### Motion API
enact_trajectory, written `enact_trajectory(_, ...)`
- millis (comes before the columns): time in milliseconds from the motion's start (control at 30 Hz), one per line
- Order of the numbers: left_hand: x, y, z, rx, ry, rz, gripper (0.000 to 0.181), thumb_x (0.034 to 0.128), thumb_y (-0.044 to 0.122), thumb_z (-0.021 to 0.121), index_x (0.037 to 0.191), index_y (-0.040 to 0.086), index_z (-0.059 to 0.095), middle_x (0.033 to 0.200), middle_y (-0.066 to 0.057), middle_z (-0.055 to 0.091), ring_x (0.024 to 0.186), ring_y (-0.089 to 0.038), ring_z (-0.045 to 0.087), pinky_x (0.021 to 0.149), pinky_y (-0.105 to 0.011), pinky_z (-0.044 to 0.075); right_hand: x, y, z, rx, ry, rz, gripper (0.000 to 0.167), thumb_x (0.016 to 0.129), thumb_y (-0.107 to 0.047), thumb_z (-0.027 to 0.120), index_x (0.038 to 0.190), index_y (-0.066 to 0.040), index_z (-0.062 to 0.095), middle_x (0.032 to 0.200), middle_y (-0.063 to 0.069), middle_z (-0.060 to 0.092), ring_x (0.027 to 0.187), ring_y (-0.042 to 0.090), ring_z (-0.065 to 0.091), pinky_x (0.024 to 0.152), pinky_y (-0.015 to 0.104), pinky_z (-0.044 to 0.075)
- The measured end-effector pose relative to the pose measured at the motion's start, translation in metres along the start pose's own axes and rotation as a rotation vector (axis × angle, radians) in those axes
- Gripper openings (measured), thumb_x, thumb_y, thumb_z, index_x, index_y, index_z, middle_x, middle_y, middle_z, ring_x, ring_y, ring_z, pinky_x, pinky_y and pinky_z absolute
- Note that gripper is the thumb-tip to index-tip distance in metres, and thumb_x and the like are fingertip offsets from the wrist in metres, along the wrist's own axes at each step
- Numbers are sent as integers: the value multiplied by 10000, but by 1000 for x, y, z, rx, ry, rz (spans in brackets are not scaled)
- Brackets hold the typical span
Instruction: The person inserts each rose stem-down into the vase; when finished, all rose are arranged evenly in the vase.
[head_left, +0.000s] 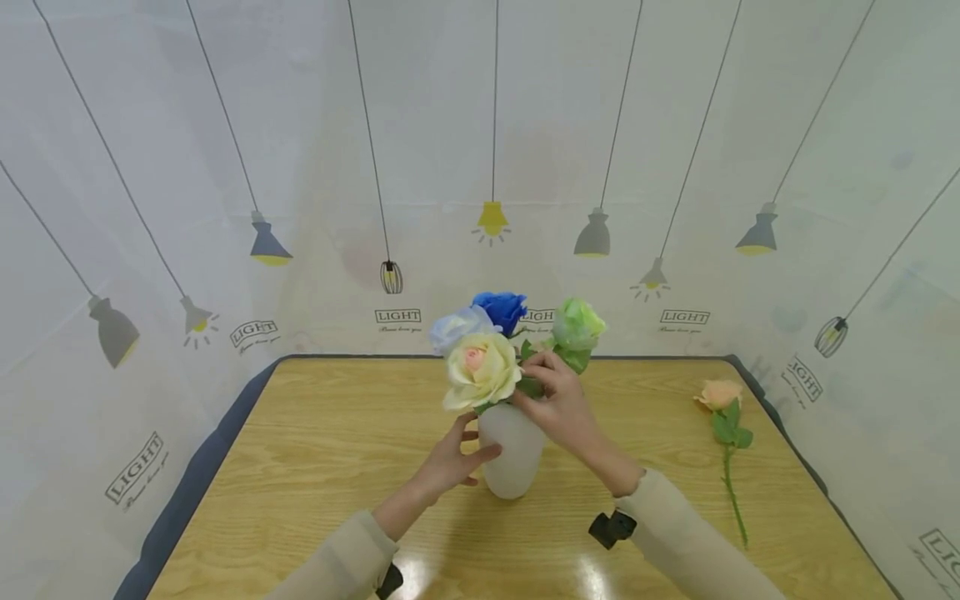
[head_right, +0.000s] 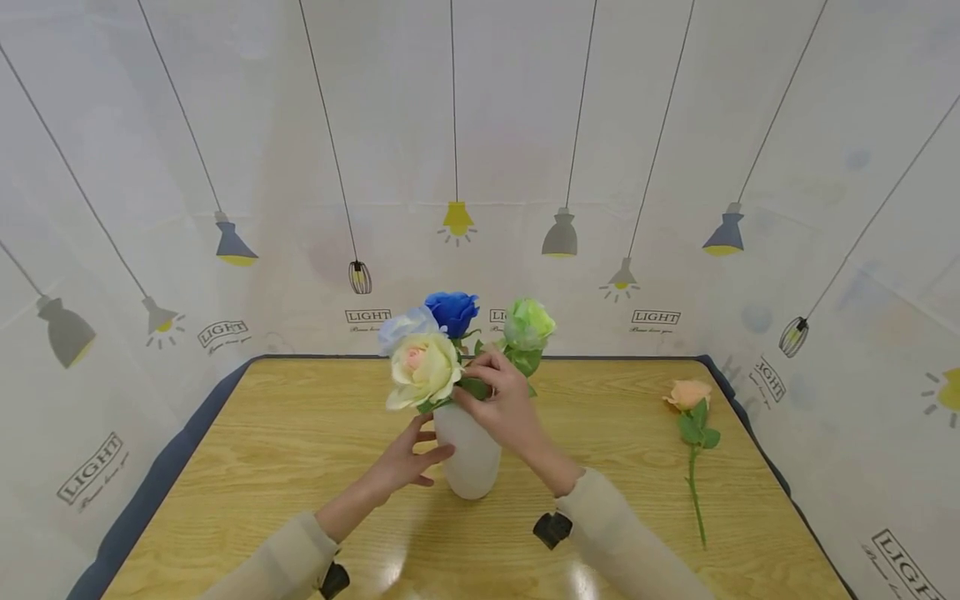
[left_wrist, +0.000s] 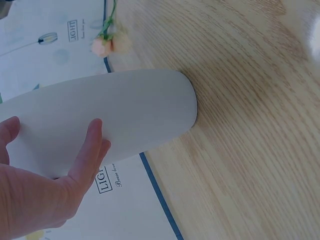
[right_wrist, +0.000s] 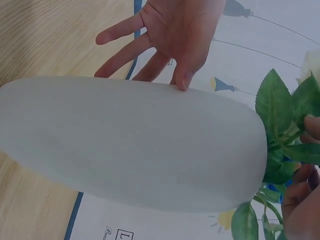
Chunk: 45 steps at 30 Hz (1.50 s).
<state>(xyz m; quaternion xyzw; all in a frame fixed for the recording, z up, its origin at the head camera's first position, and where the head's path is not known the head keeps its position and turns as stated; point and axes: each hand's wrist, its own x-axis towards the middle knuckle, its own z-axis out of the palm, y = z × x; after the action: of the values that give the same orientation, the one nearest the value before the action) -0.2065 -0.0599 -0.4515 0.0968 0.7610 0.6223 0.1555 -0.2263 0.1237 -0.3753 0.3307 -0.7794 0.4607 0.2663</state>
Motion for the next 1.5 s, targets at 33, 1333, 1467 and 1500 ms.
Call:
enact_trajectory(33, 0, 0, 0, -2, 0, -2, 708, 821, 355, 621, 1375, 138, 238, 1294, -260, 322, 1105, -409, 397, 622, -401, 506, 0, -3, -4, 12, -2, 8, 175, 719, 20, 706, 888, 18, 660, 815, 47, 507, 580, 110, 383, 479, 227, 348)
enact_trajectory(1333, 0, 1, 1, -1, 9, -18, 724, 806, 356, 639, 1371, 134, 243, 1286, -257, 336, 1100, -410, 402, 629, -414, 503, -147, 171, -131, -117, 111, 754, 353, 876, -284, 561, 1079, 3, 590, 962, 101, 582, 682, 166, 511, 485, 304, 431)
enact_trajectory(1467, -3, 6, 1, -1, 6, -13, 711, 818, 336, 631, 1371, 121, 239, 1283, -268, 332, 1098, -423, 397, 630, -424, 501, -155, 159, -146, -140, 96, 933, 442, 900, -325, 502, 1159, 32, 523, 980, 74, 556, 737, 127, 523, 560, 298, 451)
enact_trajectory(1500, -3, 6, 1, -2, 6, -12, 712, 818, 337, 631, 1371, 120, 239, 1284, -269, 331, 1098, -423, 397, 632, -426, 501, -163, 168, -150, -134, 104, 966, 474, 895, -352, 501, 1177, 28, 511, 965, 28, 553, 729, 96, 524, 543, 299, 451)
